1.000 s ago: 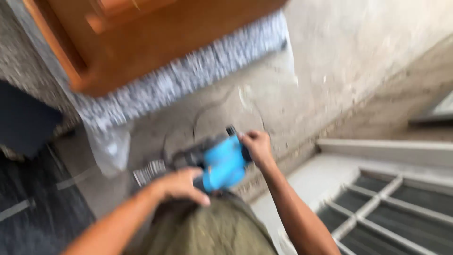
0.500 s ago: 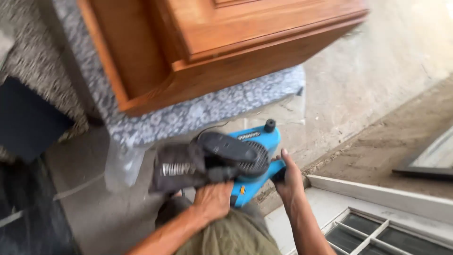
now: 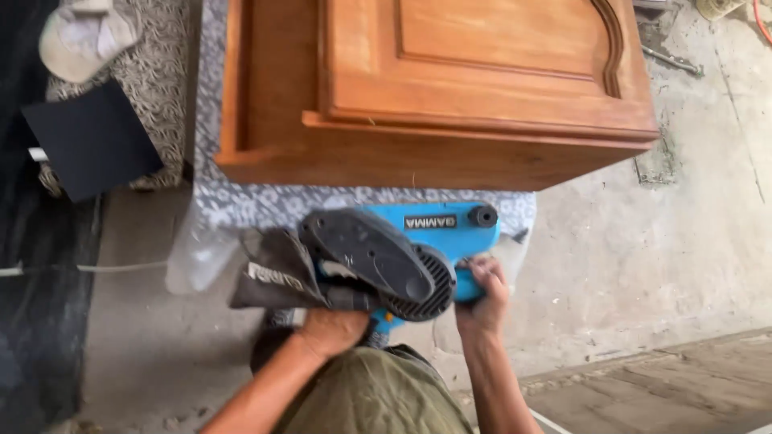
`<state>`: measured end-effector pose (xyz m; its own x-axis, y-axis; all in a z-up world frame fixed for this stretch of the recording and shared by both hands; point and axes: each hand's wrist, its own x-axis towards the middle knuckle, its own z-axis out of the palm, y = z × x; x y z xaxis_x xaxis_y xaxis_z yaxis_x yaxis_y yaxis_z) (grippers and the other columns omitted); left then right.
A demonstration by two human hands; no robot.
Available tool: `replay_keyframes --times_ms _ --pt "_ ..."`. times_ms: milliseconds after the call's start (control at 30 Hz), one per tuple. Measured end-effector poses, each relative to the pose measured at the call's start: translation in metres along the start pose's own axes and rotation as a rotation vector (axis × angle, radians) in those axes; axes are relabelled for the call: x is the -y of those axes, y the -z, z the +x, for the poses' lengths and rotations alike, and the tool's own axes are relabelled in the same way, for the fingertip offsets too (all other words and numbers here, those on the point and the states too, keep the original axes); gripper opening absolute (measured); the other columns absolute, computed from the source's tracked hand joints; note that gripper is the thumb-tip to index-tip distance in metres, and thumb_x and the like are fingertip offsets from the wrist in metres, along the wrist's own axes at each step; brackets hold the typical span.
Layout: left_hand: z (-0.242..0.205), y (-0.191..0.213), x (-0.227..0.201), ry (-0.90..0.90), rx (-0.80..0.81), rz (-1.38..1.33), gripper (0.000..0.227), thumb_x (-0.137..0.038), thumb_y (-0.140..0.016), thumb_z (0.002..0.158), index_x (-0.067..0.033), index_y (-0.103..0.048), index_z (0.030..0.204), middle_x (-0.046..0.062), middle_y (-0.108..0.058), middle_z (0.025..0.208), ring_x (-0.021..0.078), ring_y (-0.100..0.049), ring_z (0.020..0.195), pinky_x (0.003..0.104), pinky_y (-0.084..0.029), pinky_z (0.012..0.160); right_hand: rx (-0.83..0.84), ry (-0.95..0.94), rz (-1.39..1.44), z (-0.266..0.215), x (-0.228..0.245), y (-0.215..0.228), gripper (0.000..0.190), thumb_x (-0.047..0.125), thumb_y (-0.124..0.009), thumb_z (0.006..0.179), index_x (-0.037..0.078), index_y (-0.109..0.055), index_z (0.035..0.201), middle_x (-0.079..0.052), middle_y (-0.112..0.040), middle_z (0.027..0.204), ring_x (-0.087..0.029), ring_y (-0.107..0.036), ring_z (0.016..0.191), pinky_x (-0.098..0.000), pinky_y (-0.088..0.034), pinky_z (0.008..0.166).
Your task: Sanding the surface of a wooden cabinet using an electric belt sander
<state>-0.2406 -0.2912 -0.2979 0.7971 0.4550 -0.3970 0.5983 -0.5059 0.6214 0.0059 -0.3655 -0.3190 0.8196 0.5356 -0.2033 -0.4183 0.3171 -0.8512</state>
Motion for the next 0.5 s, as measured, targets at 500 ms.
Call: replay_keyframes --times_ms 500 --pt "0.027 0.039 -0.013 -0.051 -0.131 0.187 0.043 -0.009 -0.054 0.081 -0.0151 -0.052 0.123 0.014 -0.066 0.101 0.039 -0.068 0.09 0.055 -0.056 0.079 0.087 -0.169 0.239 0.055 -0.007 -0.023 0.01 0.012 -0.06 0.08 0.008 -0.053 0.075 -0.012 -0.054 0.082 -0.027 -0.056 0.079 -0.0411 -0.049 0.078"
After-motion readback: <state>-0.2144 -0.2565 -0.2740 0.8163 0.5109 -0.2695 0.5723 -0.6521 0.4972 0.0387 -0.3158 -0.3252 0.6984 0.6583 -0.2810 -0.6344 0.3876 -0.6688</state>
